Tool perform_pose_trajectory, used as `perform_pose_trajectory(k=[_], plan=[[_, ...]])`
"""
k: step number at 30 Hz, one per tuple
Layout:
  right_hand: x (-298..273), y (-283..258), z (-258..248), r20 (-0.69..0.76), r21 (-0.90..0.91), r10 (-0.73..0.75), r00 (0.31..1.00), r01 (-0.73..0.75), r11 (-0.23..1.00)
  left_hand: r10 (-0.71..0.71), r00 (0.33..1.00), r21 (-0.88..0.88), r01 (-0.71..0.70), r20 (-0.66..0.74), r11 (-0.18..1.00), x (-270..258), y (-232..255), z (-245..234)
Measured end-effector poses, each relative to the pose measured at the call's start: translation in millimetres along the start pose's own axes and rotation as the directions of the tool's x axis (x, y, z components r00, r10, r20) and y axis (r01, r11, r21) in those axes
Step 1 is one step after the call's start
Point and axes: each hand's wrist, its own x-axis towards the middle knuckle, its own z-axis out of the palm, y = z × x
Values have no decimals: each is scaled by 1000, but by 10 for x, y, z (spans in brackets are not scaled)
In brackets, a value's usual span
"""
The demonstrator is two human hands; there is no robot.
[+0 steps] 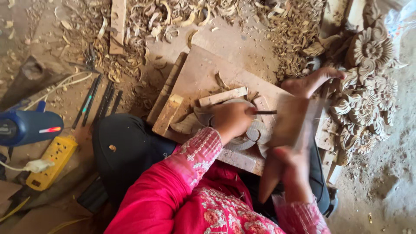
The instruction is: The person carves a floral design into a wooden board using a chisel and a wooden mallet. They repeatedly strike the chisel to remove wood shavings and refine the pattern while sitting on the floor.
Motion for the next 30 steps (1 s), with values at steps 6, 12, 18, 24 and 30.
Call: perform_pose_trajectory(k=[6,12,18,24,30], plan=[[-332,324,74,53,-25,-108,993,109,994,261,946,-265,-306,-190,914,-346,-311,-666],[-547,381,6,-111,162,-194,975,210,964,633,739,-334,-551,230,764,-765,-11,-435],[-581,315,-111,-123,-7,-255,959,256,967,535,844,-336,-494,34,802,-489,-18,-253],[-430,30,98,-138,-58,-278,951,272,960,171,964,-425,-245,-205,871,-93,29,-78],[211,-354,137,-115,-112,-435,893,423,899,-97,902,-444,-111,-420,889,189,194,-10]])
